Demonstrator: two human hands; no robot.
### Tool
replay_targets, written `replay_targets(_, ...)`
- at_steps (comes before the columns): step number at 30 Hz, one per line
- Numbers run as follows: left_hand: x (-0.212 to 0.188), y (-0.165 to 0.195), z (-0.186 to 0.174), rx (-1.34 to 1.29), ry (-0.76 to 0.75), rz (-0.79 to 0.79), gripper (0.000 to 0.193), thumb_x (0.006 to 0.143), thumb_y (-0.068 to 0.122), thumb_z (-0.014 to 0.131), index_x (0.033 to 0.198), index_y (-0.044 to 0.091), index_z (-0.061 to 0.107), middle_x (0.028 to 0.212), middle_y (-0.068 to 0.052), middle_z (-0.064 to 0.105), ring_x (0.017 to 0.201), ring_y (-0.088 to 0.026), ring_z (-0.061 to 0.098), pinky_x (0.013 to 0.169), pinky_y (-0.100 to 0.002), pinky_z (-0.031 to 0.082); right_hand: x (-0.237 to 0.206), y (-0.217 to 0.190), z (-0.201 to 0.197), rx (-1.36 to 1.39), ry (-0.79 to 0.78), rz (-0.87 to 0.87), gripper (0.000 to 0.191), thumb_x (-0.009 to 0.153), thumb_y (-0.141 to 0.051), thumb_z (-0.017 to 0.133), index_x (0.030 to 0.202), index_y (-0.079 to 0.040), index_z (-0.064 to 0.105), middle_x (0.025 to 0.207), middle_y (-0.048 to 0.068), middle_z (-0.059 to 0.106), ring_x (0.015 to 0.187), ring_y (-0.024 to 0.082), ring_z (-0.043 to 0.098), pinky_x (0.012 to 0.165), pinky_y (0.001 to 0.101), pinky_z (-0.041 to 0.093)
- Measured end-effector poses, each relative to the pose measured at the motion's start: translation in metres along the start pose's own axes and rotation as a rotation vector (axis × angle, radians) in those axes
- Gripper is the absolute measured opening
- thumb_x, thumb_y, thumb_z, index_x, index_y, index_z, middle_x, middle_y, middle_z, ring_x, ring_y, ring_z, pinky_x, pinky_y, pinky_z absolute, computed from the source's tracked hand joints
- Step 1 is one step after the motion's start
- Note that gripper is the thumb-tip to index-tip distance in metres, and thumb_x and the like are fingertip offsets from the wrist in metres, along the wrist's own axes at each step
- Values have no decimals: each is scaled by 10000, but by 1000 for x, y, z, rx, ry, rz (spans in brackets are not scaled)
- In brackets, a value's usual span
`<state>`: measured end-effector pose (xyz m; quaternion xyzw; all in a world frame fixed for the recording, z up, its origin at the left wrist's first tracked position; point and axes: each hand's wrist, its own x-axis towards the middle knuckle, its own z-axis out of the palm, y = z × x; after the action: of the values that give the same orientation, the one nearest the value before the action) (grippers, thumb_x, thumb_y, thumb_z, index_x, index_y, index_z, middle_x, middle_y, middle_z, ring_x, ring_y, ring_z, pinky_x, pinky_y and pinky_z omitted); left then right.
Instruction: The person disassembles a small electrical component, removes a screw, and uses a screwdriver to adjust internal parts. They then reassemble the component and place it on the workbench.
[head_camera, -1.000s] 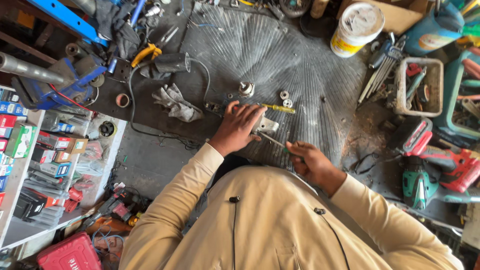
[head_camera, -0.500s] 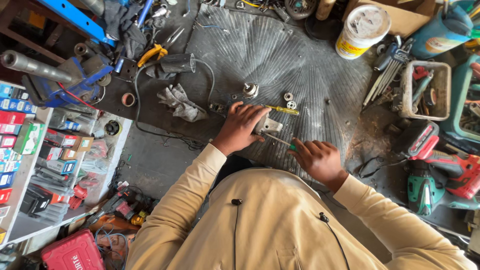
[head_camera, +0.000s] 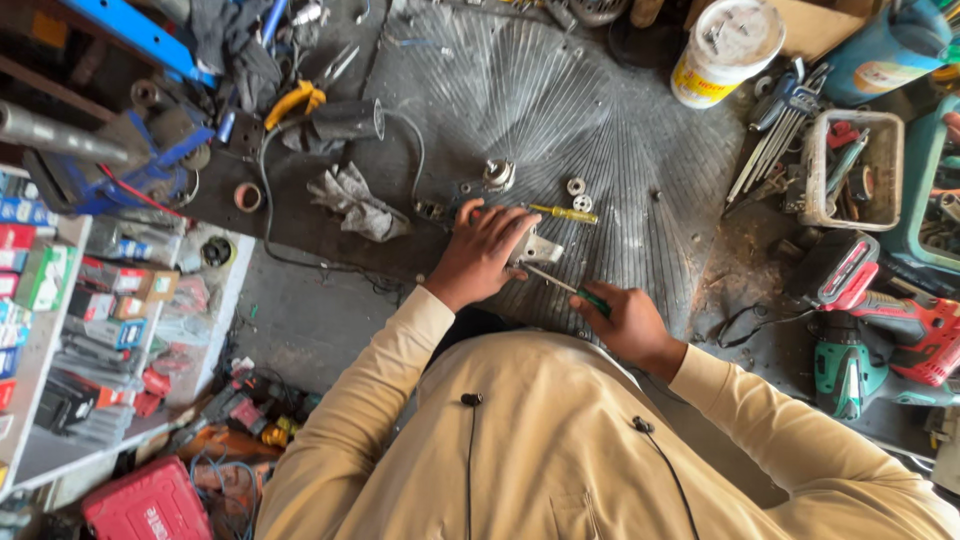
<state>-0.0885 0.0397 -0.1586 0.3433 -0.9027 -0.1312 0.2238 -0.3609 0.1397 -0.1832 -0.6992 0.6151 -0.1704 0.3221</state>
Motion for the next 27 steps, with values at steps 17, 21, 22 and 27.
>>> replay_targets(17, 8, -7, -2, -26, -28, 15, 976, 668, 391, 887, 1476, 98, 423, 1407, -68, 555, 1293, -277, 521, 1098, -557, 311, 4, -47, -29, -379, 138, -370, 208, 975, -242, 624, 1007, -37, 624, 793, 120, 635, 585, 291, 642, 473, 424, 492)
replay_targets(21, 8, -6, -1, 0, -31, 6, 957, 696, 400, 881, 1477, 94, 419, 1415, -58, 555, 1296, -268, 520, 1096, -562, 310, 5, -60, -21, -522, -22, -289, 183, 1014, -226, 579, 986, -45, 565, 778, 131, 649, 589, 304, 670, 479, 462, 507)
replay_targets(22, 7, -5, -1, 5, -28, 13, 955, 699, 400, 879, 1477, 92, 419, 1413, -61, 554, 1295, -271, 518, 1094, -562, 310, 6, -61, -19, -544, -56, -259, 183, 1015, -234, 569, 970, -57, 554, 759, 127, 653, 585, 306, 669, 477, 463, 507)
replay_targets(27, 5, -3, -1, 18, -15, 21, 939, 704, 394, 869, 1471, 88, 422, 1388, -79, 552, 1284, -273, 520, 1095, -582, 302, 11, -56, -14, -461, -42, -193, 270, 1027, -316, 550, 901, -77, 558, 631, 119, 645, 534, 338, 663, 462, 480, 505)
